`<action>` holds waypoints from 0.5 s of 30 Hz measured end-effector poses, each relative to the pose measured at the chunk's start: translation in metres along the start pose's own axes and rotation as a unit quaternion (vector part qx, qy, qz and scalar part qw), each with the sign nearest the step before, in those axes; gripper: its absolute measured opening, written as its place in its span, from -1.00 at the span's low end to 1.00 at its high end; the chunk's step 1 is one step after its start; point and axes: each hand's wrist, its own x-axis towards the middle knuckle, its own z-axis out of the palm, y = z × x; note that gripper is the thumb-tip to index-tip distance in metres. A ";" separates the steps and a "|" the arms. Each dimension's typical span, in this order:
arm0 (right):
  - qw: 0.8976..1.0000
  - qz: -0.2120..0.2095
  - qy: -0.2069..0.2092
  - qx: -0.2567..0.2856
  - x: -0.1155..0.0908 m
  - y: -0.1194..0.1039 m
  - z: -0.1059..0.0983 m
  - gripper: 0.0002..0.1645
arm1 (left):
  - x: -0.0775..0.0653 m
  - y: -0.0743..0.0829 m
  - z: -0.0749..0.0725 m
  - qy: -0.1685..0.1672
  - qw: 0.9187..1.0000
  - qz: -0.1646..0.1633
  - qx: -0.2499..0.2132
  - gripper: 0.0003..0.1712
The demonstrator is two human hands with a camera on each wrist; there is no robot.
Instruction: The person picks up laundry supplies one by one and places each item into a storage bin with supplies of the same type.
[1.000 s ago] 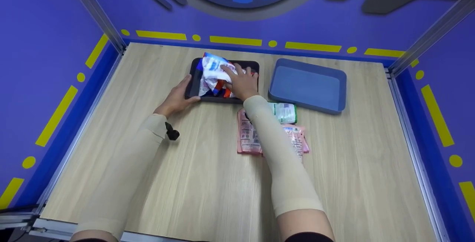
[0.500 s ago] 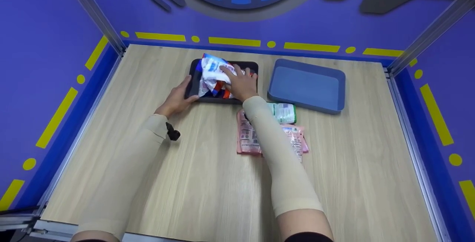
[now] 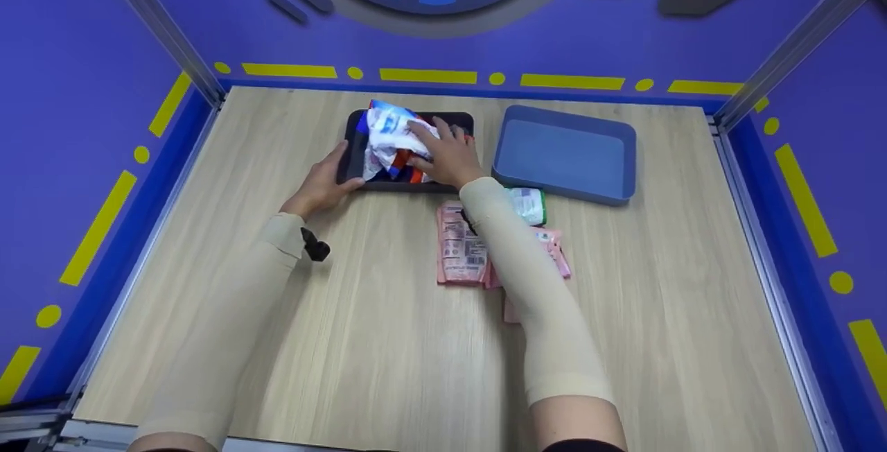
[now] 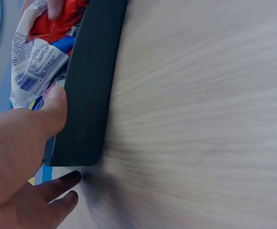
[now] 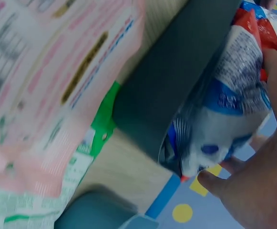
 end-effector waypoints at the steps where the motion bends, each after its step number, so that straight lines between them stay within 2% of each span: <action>1: 1.000 -0.002 0.004 0.010 -0.003 0.002 -0.003 -0.09 | 0.000 0.002 -0.002 -0.002 1.000 -0.003 0.000 0.04; 5: 0.999 -0.005 0.033 0.022 -0.016 0.006 -0.014 -0.03 | 0.004 0.006 -0.009 0.002 1.000 0.002 0.012 0.06; 9: 0.998 -0.007 0.059 0.005 -0.029 0.009 -0.021 -0.02 | 0.007 0.010 -0.014 0.027 0.999 0.021 0.027 -0.04; 15: 0.996 0.006 0.086 -0.014 -0.059 0.019 -0.025 0.00 | 0.009 0.022 -0.006 0.070 0.996 0.057 0.017 -0.18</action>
